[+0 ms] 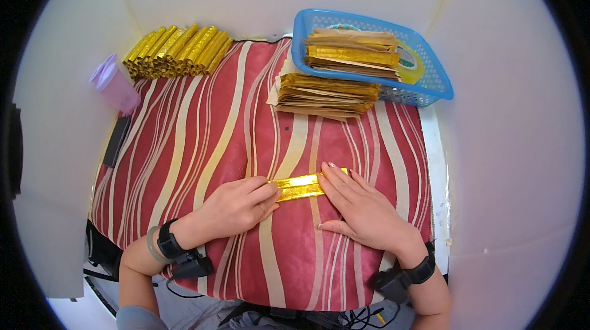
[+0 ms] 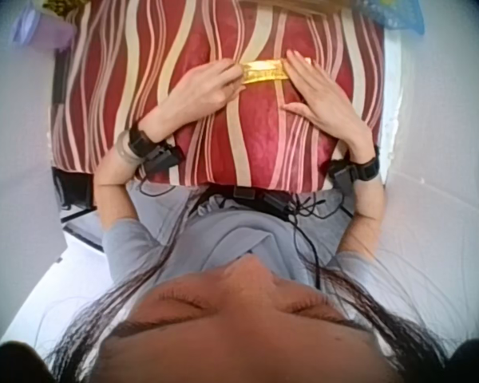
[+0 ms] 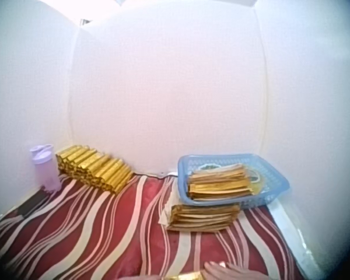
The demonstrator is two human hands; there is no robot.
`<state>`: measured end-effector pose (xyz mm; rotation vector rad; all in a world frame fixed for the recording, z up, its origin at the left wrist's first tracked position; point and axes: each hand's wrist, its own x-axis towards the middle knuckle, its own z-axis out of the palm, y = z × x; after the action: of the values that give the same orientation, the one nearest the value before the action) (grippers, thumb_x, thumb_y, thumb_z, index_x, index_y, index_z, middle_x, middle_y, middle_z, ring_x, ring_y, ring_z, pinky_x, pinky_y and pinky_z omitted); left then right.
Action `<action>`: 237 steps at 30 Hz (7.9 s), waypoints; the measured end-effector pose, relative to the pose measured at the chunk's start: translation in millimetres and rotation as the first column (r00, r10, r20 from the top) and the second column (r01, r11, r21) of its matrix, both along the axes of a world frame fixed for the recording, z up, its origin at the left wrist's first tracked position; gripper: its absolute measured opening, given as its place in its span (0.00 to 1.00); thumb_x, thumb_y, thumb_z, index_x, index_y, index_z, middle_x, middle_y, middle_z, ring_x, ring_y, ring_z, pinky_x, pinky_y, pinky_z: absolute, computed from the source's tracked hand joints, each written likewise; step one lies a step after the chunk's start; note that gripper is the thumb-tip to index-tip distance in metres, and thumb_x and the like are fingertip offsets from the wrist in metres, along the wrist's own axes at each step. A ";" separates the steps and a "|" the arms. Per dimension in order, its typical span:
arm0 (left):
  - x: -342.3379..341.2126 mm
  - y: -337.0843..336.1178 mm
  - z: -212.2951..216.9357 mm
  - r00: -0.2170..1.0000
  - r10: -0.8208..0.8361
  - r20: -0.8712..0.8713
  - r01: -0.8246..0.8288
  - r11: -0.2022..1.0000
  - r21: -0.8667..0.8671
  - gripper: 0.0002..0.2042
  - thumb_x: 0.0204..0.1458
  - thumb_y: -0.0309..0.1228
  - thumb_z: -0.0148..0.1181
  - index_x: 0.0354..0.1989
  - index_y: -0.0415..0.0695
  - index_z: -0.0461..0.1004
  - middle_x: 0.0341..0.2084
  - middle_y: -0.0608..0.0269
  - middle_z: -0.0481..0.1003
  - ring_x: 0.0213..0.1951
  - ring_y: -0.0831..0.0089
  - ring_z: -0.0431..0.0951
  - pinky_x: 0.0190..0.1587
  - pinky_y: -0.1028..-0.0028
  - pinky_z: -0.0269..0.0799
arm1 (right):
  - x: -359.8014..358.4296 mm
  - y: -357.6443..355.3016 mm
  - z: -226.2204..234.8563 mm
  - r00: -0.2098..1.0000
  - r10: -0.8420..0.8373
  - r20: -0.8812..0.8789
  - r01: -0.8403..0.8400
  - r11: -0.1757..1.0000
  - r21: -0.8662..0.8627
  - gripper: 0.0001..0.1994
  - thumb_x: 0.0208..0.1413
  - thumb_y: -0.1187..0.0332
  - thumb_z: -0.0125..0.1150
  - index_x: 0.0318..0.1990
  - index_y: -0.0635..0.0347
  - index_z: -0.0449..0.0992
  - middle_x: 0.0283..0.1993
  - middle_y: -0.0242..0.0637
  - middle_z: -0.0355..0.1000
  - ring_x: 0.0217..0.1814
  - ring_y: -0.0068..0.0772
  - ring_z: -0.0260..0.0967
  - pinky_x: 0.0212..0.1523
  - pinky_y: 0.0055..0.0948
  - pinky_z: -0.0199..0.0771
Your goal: Fold gold paper sheets into specific shapes, likely for ceremonial or decorative use.
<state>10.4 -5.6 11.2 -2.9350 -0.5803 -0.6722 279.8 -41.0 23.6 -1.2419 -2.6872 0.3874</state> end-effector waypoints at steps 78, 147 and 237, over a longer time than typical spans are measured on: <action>4.9 44.5 -13.0 0.990 -0.091 0.105 0.117 0.952 -0.283 0.19 0.49 0.24 0.60 0.51 0.53 0.78 0.56 0.71 0.72 0.57 0.56 0.66 0.59 0.57 0.62 | -3.8 22.0 -7.7 0.987 0.108 -0.119 -0.072 0.959 0.273 0.24 0.45 0.77 0.56 0.55 0.64 0.72 0.58 0.42 0.70 0.59 0.40 0.68 0.55 0.33 0.73; -28.0 8.6 6.7 0.972 0.035 -0.231 -0.105 0.949 -0.298 0.23 0.55 0.30 0.55 0.61 0.47 0.68 0.62 0.63 0.66 0.68 0.56 0.56 0.67 0.46 0.41 | -17.6 -4.9 -15.0 0.986 -0.074 -0.148 0.090 0.991 0.102 0.33 0.59 0.48 0.54 0.65 0.61 0.61 0.70 0.53 0.53 0.73 0.49 0.49 0.70 0.43 0.52; -5.8 17.3 -2.9 0.953 0.201 0.227 0.129 0.408 -0.904 0.30 0.53 0.21 0.60 0.65 0.44 0.59 0.31 0.69 0.72 0.28 0.88 0.69 0.28 0.84 0.65 | -41.4 41.3 -3.5 0.525 -0.570 -0.632 -0.200 0.639 -0.743 0.07 0.58 0.77 0.60 0.42 0.67 0.70 0.35 0.36 0.76 0.37 0.23 0.76 0.40 0.20 0.76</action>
<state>4.6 11.7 8.3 -3.7952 -1.4823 -1.0917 238.4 0.3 20.0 -1.0424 -1.4476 1.7052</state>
